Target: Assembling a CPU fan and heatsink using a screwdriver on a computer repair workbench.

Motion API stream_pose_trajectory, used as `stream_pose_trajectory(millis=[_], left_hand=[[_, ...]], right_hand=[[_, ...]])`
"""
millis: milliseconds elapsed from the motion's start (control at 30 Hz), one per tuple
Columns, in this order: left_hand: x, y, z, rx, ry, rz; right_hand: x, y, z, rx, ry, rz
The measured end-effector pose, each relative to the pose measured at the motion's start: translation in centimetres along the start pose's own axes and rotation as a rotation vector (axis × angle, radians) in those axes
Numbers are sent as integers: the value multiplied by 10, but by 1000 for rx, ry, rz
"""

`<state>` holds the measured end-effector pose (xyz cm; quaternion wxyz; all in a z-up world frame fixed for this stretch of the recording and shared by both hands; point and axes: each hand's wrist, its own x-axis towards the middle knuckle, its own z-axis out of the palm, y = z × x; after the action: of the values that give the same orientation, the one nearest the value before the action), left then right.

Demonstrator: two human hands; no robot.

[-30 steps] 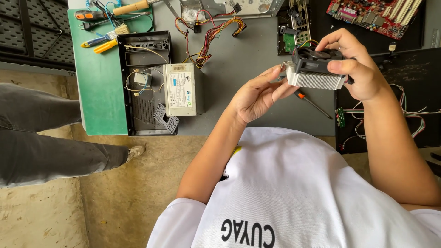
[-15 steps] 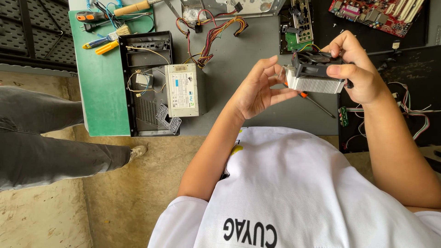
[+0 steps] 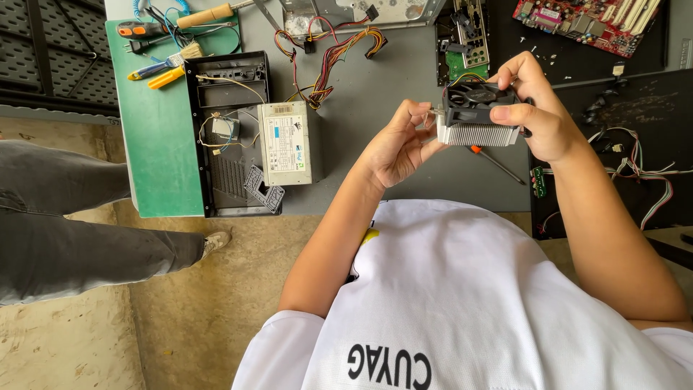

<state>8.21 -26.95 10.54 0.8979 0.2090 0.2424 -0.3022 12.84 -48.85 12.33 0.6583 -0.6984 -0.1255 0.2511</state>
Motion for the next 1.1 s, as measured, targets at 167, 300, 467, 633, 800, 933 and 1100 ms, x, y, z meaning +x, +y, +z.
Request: stream_pose_trajectory(millis=[167,300,467,633,800,933,1100], left_hand=[[-1,0,-3,2,6,-30],[-2,0,-4,-2,37,-27],[-6,1,-3,22,38,11],[0,-4,-23,300,132,82],[54,-45,-118,725,319,132],[62,-51,-153,825,405,135],[69,-57,-184,1453,502,201]], right_hand=[[0,2,1,10,-8,33],[1,-6,6,-101,16,49],[-1,-3,7,-163,-10,37],[-3,0,26,-356,-109,-51],[9,89,27,-720,-197,51],[15,137,35,-826,-254,-29],[17,157,42,-1045,-360,-91]])
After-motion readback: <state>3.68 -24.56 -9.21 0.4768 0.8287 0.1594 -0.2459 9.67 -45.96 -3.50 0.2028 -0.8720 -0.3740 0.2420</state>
